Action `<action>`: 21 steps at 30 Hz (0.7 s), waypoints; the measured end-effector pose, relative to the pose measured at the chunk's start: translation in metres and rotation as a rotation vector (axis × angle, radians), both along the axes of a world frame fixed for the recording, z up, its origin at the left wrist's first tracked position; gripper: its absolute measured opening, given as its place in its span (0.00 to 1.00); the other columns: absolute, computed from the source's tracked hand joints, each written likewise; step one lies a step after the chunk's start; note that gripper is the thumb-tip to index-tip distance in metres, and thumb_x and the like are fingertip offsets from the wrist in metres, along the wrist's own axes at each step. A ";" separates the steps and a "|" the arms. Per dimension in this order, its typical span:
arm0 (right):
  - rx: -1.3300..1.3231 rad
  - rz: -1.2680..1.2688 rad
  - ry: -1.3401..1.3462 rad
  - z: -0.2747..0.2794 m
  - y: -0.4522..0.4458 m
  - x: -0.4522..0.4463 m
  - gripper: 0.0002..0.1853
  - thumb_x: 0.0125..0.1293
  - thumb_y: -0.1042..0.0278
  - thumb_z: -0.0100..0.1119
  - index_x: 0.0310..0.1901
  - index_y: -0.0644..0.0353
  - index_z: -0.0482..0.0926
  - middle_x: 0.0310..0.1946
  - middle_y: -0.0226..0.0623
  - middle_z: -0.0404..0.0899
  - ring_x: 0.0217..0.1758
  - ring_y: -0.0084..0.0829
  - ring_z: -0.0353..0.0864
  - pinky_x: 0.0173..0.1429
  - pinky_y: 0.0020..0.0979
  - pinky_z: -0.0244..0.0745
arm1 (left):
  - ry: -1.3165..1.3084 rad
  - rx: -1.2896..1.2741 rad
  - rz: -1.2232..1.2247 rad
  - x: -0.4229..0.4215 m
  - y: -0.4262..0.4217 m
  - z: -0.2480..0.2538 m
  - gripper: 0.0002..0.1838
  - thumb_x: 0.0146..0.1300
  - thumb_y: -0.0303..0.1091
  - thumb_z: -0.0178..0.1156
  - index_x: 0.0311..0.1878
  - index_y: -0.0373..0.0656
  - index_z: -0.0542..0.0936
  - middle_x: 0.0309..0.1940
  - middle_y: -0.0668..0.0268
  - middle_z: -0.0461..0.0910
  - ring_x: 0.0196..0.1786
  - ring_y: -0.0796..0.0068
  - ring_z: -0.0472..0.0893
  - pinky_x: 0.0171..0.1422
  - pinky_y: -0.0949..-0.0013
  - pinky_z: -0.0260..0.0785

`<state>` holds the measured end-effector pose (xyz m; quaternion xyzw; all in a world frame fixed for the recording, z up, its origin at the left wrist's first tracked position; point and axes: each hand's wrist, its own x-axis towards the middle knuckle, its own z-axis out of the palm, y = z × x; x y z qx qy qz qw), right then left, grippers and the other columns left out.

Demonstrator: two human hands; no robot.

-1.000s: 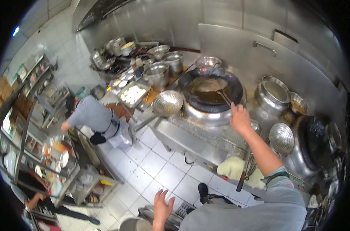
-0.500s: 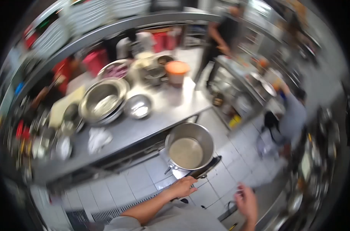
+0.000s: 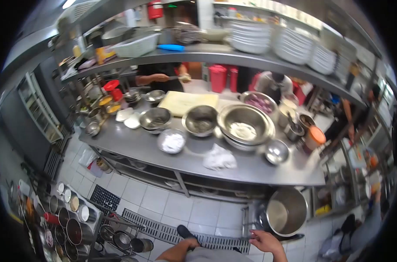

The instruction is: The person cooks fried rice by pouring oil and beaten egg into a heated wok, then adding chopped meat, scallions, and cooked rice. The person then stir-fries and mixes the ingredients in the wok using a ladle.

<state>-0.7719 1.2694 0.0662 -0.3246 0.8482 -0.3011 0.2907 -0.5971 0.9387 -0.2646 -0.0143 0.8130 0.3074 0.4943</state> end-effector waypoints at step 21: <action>-0.022 0.839 -0.113 -0.059 -0.550 -0.042 0.28 0.68 0.59 0.57 0.65 0.64 0.68 0.54 0.55 0.77 0.58 0.53 0.75 0.61 0.45 0.70 | 0.978 -0.117 0.484 0.067 -0.347 0.064 0.18 0.63 0.19 0.57 0.56 0.44 0.78 0.48 0.53 0.81 0.36 0.69 0.82 0.48 0.64 0.78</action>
